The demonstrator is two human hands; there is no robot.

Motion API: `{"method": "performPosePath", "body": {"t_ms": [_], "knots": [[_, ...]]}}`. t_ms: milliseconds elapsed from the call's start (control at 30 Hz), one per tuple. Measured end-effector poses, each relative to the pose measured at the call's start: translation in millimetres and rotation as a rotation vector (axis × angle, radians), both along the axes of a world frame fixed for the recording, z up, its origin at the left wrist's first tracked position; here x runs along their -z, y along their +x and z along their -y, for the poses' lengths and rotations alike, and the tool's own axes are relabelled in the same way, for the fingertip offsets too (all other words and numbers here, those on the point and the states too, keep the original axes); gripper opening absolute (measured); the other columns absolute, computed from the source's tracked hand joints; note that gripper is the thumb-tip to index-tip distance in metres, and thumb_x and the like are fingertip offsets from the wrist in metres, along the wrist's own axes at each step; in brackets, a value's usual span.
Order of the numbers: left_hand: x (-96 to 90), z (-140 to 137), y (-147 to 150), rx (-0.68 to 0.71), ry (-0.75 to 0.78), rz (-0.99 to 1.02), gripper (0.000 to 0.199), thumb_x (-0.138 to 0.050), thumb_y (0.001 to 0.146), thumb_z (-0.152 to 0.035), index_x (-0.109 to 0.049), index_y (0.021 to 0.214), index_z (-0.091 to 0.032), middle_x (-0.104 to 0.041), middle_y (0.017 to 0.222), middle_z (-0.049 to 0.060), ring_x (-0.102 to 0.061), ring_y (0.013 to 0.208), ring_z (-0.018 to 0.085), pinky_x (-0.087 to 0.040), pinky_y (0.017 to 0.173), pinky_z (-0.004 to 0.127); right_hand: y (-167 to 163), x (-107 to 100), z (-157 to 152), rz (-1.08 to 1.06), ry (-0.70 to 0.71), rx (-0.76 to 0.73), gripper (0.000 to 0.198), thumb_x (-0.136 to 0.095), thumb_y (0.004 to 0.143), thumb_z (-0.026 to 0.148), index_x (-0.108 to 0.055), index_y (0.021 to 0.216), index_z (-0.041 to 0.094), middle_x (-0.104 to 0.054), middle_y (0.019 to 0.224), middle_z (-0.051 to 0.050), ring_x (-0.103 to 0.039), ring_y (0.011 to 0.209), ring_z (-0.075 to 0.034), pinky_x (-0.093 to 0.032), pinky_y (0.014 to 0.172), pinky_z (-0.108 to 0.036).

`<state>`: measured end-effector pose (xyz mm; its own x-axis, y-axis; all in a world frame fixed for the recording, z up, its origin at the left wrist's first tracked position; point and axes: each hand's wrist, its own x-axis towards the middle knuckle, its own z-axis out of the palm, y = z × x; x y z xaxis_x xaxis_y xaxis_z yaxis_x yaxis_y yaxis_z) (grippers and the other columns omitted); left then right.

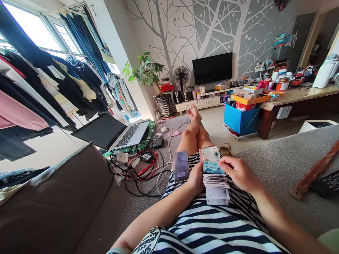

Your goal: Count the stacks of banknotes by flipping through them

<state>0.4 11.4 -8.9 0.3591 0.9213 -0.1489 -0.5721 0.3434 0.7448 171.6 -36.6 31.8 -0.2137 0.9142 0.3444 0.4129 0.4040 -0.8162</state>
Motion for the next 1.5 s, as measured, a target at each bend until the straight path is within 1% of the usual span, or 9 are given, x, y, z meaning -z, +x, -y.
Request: {"method": "performPosePath", "body": {"t_ms": [233,433,633,700,833,967,1067,1233,1500], "knots": [[2.1,-1,0,-0.018,-0.008,-0.015,0.027,-0.078,0.063,-0.040,-0.065,0.071,-0.017,-0.064,0.065,0.003,-0.068,0.084,0.027,-0.050,0.086,0.037,-1,-4,3,-0.015,-0.015,-0.003,0.040,-0.056,0.095,0.057,-0.066,0.080,0.021,-0.063,0.072,-0.001,-0.055,0.069,-0.019,-0.044,0.065,-0.029],[0.9,-1,0,-0.015,-0.032,-0.035,0.031,-0.079,0.061,-0.042,-0.068,0.074,-0.016,-0.069,0.069,0.006,-0.070,0.087,0.030,-0.052,0.086,0.040,2,-1,2,-0.013,-0.039,-0.028,0.046,-0.054,0.095,0.060,-0.064,0.075,0.020,-0.057,0.066,0.000,-0.052,0.065,-0.017,-0.042,0.060,-0.028],[-3.0,2,0,0.030,-0.037,-0.004,0.034,-0.077,0.064,-0.039,-0.073,0.088,-0.014,-0.076,0.085,0.012,-0.073,0.090,0.034,-0.054,0.087,0.045,5,2,-2,-0.083,-0.110,-0.116,0.058,-0.044,0.097,0.068,-0.069,0.078,0.019,-0.071,0.071,-0.006,-0.058,0.062,-0.018,-0.047,0.061,-0.030],[-3.5,3,0,0.019,-0.016,-0.014,0.035,-0.077,0.065,-0.038,-0.074,0.089,-0.013,-0.077,0.088,0.013,-0.072,0.090,0.033,-0.054,0.088,0.045,6,5,-6,-0.060,-0.108,-0.050,0.057,-0.050,0.093,0.069,-0.067,0.073,0.019,-0.068,0.066,-0.004,-0.056,0.060,-0.017,-0.045,0.059,-0.029],[-2.5,2,-1,-0.019,0.045,-0.030,0.034,-0.079,0.063,-0.035,-0.075,0.088,-0.012,-0.077,0.085,0.012,-0.071,0.089,0.030,-0.052,0.088,0.040,6,13,-16,0.017,-0.054,0.173,0.056,-0.059,0.086,0.069,-0.057,0.060,0.021,-0.056,0.056,0.002,-0.050,0.056,-0.015,-0.037,0.054,-0.027],[-1.2,1,-2,-0.015,0.058,-0.039,0.036,-0.082,0.058,-0.031,-0.076,0.088,-0.011,-0.076,0.081,0.011,-0.070,0.082,0.027,-0.052,0.083,0.038,6,19,-22,0.030,-0.031,0.278,0.054,-0.057,0.086,0.070,-0.056,0.061,0.021,-0.055,0.056,0.002,-0.049,0.056,-0.016,-0.036,0.054,-0.027],[-0.3,1,-1,-0.013,0.048,-0.051,0.036,-0.084,0.055,-0.030,-0.077,0.085,-0.013,-0.076,0.079,0.010,-0.070,0.078,0.027,-0.051,0.083,0.039,5,22,-24,0.062,0.001,0.295,0.052,-0.056,0.087,0.068,-0.057,0.063,0.022,-0.058,0.057,0.001,-0.052,0.059,-0.018,-0.037,0.056,-0.028],[1.1,1,1,-0.003,0.064,-0.042,0.035,-0.085,0.055,-0.030,-0.077,0.085,-0.012,-0.077,0.082,0.011,-0.071,0.083,0.029,-0.052,0.088,0.040,6,28,-27,0.087,0.030,0.283,0.047,-0.053,0.090,0.061,-0.056,0.064,0.022,-0.058,0.058,0.001,-0.053,0.060,-0.018,-0.038,0.058,-0.028],[2.7,-3,1,0.035,-0.010,-0.001,0.037,-0.077,0.067,-0.043,-0.075,0.089,-0.014,-0.078,0.089,0.014,-0.072,0.097,0.035,-0.053,0.094,0.045,5,25,-23,0.053,0.047,0.258,0.043,-0.053,0.093,0.055,-0.056,0.066,0.022,-0.059,0.060,0.001,-0.055,0.061,-0.018,-0.040,0.059,-0.028]]}}
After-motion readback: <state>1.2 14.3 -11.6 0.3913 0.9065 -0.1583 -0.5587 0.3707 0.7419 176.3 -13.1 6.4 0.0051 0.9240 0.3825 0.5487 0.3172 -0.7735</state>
